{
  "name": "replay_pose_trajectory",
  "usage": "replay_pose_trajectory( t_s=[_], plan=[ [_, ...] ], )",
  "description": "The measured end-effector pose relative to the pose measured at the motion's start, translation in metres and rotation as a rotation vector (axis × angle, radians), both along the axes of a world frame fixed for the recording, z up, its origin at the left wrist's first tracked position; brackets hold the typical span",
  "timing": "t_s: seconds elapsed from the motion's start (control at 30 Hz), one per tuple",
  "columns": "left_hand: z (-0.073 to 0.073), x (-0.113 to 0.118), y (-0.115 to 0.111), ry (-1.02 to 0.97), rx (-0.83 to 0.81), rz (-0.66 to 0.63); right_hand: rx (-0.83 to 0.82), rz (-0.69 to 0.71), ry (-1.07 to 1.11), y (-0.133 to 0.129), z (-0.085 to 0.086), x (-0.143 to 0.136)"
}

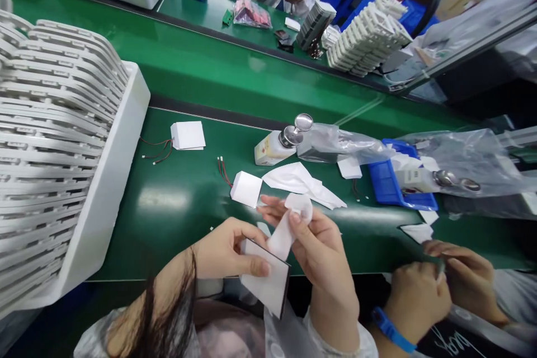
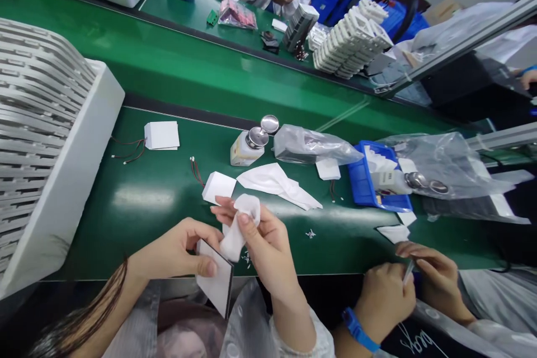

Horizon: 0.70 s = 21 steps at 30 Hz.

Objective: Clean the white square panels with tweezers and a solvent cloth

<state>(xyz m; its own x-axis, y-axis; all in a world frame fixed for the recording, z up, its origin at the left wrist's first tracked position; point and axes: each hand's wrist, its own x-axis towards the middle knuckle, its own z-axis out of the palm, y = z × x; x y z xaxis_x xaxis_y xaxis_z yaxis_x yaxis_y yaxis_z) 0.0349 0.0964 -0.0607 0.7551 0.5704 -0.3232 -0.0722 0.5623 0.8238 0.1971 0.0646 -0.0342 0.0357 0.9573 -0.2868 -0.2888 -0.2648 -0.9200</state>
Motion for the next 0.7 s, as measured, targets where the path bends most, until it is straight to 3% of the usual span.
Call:
replay_pose_trajectory(
  t_s=[0.17, 0.23, 0.3, 0.43, 0.57, 0.7],
  plan=[
    [-0.006, -0.005, 0.008, 0.084, -0.022, 0.029, 0.065, -0.055, -0.424, 0.013, -0.009, 0.018],
    [-0.009, -0.012, 0.010, 0.088, -0.043, 0.047, 0.080, -0.033, -0.489, 0.017, -0.009, 0.028],
    [-0.011, -0.017, 0.011, 0.089, -0.066, 0.083, 0.094, 0.026, -0.432, 0.021, -0.009, 0.035],
    [-0.013, -0.022, 0.015, 0.092, -0.109, 0.196, 0.119, 0.068, -0.073, 0.025, -0.008, 0.044],
    [-0.012, -0.022, 0.022, 0.148, -0.158, 0.268, 0.099, -0.164, 0.134, 0.028, 0.004, 0.052],
    [0.002, -0.021, 0.027, 0.165, -0.162, 0.268, 0.116, -0.349, 0.103, 0.032, 0.025, 0.067]
  ],
)
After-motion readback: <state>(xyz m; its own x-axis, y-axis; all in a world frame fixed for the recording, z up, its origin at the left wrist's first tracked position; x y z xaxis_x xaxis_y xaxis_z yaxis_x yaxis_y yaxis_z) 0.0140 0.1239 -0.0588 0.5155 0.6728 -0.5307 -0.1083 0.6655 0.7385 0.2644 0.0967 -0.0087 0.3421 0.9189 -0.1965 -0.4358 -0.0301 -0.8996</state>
